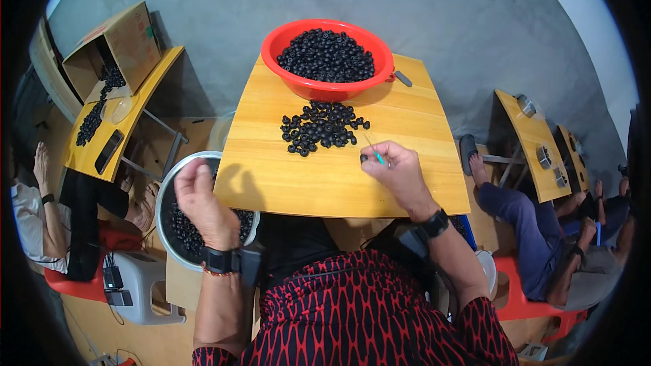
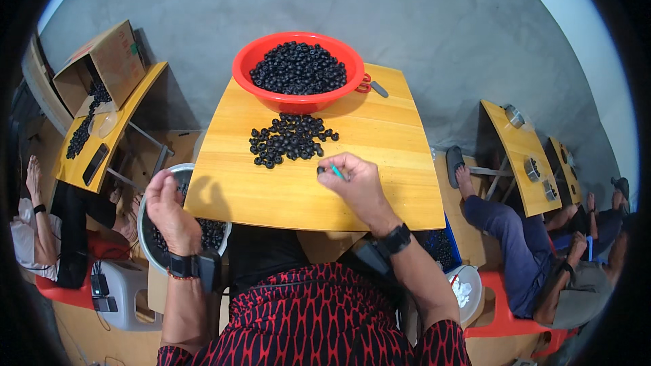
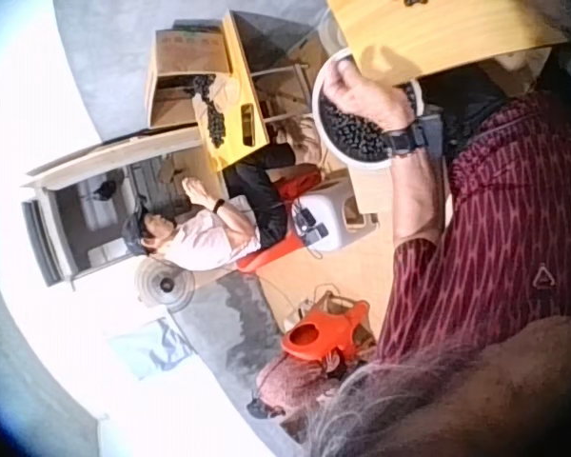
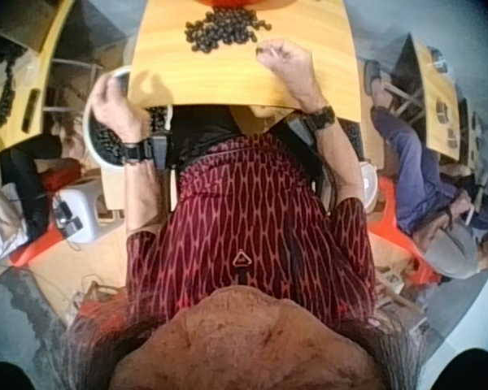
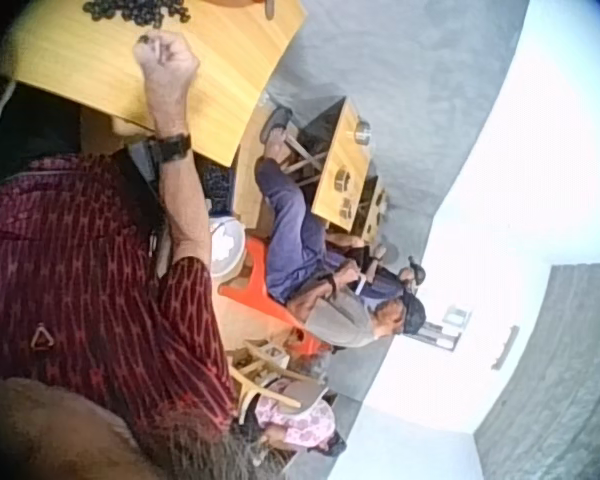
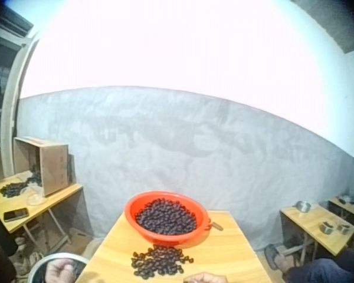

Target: Sorting and processing small black berries on a table using a small tool.

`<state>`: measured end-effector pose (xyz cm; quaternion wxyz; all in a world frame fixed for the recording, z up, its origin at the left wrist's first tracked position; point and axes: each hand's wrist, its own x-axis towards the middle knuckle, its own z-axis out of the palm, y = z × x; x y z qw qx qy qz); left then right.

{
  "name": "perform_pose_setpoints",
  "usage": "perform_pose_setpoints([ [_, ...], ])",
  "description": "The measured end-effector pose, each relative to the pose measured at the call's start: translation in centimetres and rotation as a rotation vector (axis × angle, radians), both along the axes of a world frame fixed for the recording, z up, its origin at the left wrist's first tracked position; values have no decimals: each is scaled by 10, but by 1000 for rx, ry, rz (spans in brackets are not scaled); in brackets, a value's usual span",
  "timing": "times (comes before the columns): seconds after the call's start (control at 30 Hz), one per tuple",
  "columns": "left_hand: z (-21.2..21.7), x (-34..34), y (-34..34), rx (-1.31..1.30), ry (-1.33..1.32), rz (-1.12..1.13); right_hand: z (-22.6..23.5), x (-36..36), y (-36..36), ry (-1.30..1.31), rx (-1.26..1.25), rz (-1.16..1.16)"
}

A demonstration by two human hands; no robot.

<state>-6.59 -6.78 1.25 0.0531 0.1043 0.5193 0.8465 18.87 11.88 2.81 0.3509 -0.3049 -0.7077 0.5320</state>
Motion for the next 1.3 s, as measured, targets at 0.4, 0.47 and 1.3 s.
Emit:
perform_pose_setpoints([
  [0.4,13,123,12,160,-470,-1242,9,19,-76,186,-31,229],
  [0.47,4,122,13,192,-510,-1286,3,16,-77,295,-85,246],
  [1.3,-6,112,11,118,-500,-1258,-1,14,-70,106,-128,222],
])
